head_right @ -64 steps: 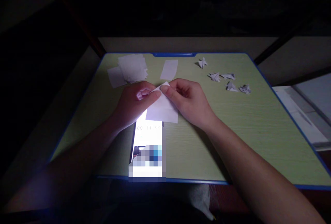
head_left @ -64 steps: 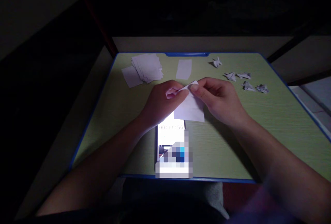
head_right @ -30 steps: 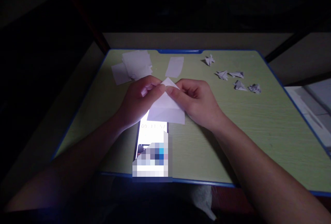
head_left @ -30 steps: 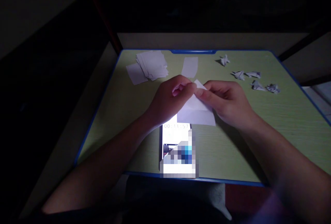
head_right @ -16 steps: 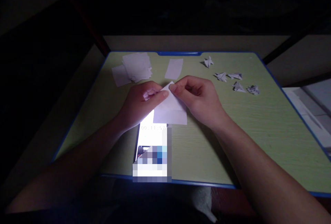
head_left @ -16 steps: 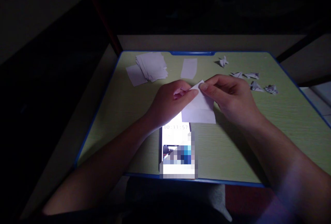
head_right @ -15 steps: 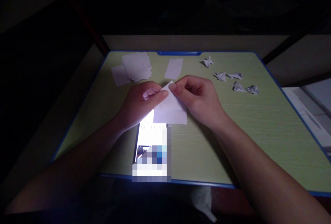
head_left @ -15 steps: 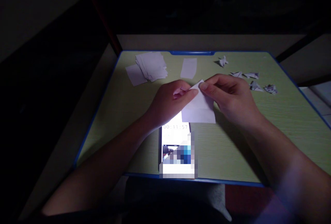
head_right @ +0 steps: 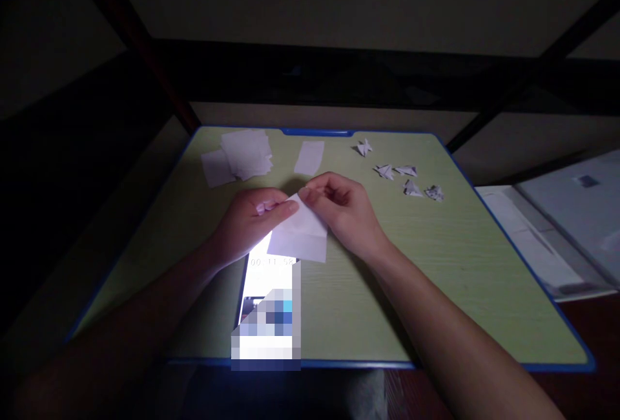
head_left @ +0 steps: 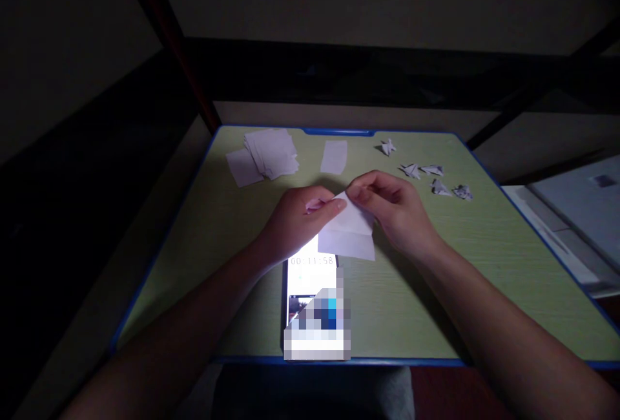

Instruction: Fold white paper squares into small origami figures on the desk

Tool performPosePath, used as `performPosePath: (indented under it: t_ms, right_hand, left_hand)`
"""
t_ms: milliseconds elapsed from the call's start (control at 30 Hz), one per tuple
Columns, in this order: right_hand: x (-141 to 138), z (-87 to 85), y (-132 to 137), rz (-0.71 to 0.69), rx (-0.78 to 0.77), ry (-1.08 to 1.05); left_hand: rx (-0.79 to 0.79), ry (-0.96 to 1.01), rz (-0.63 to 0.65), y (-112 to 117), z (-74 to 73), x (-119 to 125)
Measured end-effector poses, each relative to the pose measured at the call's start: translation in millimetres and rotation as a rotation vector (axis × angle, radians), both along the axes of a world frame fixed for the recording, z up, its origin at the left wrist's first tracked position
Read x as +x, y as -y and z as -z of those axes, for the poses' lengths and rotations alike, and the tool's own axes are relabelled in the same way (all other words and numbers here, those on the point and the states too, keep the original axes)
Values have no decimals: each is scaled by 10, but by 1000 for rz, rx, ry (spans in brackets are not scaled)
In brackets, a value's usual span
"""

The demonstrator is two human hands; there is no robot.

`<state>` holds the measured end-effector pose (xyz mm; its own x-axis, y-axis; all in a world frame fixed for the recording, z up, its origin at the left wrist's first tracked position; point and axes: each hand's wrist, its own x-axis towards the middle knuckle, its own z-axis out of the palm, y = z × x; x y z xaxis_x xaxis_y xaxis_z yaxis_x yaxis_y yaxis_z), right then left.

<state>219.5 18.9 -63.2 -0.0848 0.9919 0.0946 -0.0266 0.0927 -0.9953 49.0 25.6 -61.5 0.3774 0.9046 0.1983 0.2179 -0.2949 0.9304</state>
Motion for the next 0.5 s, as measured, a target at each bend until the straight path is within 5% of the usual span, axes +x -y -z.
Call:
performPosePath:
  t_ms: [500]
  right_hand:
    - [-6, 30, -25, 31, 62, -37]
  left_hand:
    - [-51, 32, 23, 46, 36, 42]
